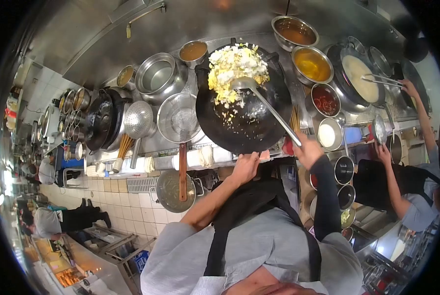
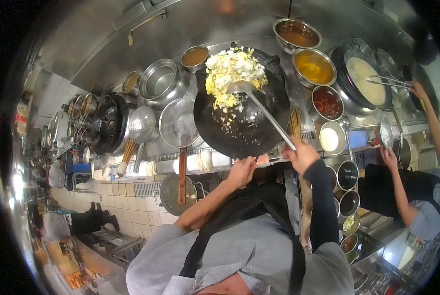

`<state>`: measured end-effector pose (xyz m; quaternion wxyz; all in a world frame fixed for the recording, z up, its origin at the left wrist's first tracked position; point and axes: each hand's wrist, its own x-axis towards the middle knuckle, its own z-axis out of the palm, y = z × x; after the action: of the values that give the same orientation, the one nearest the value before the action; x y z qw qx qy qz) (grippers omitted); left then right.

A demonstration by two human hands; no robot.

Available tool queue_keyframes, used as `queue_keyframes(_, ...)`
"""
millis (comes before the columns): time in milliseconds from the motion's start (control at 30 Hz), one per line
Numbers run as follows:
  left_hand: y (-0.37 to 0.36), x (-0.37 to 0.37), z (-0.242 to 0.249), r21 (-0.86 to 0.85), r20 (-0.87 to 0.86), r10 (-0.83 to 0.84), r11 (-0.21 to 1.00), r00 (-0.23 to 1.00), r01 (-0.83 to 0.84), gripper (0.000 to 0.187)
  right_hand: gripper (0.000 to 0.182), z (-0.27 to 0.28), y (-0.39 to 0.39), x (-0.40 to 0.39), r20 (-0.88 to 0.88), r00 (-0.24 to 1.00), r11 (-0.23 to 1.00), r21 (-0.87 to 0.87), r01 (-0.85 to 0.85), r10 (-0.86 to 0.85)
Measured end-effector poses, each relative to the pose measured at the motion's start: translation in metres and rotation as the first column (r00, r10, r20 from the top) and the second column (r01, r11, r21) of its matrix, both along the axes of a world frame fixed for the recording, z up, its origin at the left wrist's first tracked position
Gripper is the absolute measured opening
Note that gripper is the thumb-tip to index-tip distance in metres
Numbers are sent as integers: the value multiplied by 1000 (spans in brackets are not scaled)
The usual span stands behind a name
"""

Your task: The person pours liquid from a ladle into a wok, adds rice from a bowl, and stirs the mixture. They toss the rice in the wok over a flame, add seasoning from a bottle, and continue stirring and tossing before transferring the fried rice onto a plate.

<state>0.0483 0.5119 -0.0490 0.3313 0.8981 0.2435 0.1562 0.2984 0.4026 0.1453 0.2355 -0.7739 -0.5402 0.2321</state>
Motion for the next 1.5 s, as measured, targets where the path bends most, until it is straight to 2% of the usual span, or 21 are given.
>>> queue_keyframes(200,69,36,73,20,6,98,995,995,-98,11,41,56,-48,37,-120,990,979,-182,-93,72)
queue_keyframes(300,90,61,44,-41,-85,127,991,988,-131,15,41,-42,-12,61,-113,989,994,-42,-96,91)
queue_keyframes(433,109,77,14,-16,-2,156,988,988,-156,12,41,-90,51,48,-676,667,949,-189,253,-312)
queue_keyframes(500,111,80,11,4,2,169,986,986,-169,10,48,-136,86,29,-555,764,929,-42,368,-328)
queue_keyframes(533,111,81,9,18,18,181,983,983,-182,9,37,-184,108,13,-125,955,865,404,297,-269)
queue_keyframes(633,101,85,3,65,73,227,971,971,-232,7,35,-196,159,-23,-477,794,904,1,428,-376)
queue_keyframes(667,99,88,2,96,99,249,961,963,-258,7,34,-160,166,-18,-799,488,925,-211,318,-350)
queue_keyframes(733,89,90,0,157,141,292,937,946,-313,6,36,-101,157,3,-854,437,954,-201,223,-282)
queue_keyframes(767,87,91,4,195,165,310,920,936,-339,6,43,-62,144,2,-774,586,970,-166,180,-241)
queue_keyframes(833,81,92,5,238,191,344,892,919,-384,6,48,-86,127,10,-111,990,892,451,-29,88)
queue_keyframes(867,79,94,6,247,200,364,879,910,-407,6,48,-80,106,16,-76,996,922,387,-8,40)
queue_keyframes(900,78,95,5,255,207,384,867,900,-429,6,43,-51,94,16,-472,882,971,214,109,5)
queue_keyframes(967,78,96,4,239,194,392,870,899,-431,6,35,-13,78,14,-935,262,971,-218,101,-237)
queue_keyframes(1067,79,99,7,230,194,392,873,900,-430,7,31,-154,104,55,-803,-522,958,-247,-147,-287)
queue_keyframes(1100,79,99,8,233,195,390,873,900,-429,7,31,-159,119,52,-748,-560,932,-329,-155,-357)
queue_keyframes(1133,80,100,8,233,194,386,875,902,-425,7,26,-157,133,49,-871,-378,950,-280,-139,-313)
queue_keyframes(1200,79,98,4,230,188,385,877,904,-421,6,20,-83,140,11,-867,331,927,-364,92,-373)
queue_keyframes(1300,78,101,7,207,187,387,883,903,-422,5,36,-64,123,6,-843,517,989,-143,47,-146)
queue_keyframes(1400,77,102,12,205,126,400,885,908,-418,5,40,-157,139,46,-859,-401,947,-275,-165,-319)
queue_keyframes(1433,75,102,11,212,124,398,884,909,-416,5,45,-177,140,44,-770,-541,940,-299,-164,-339)
queue_keyframes(1500,79,103,7,230,127,393,882,911,-412,5,45,-188,127,26,-902,432,1000,-16,20,-23)
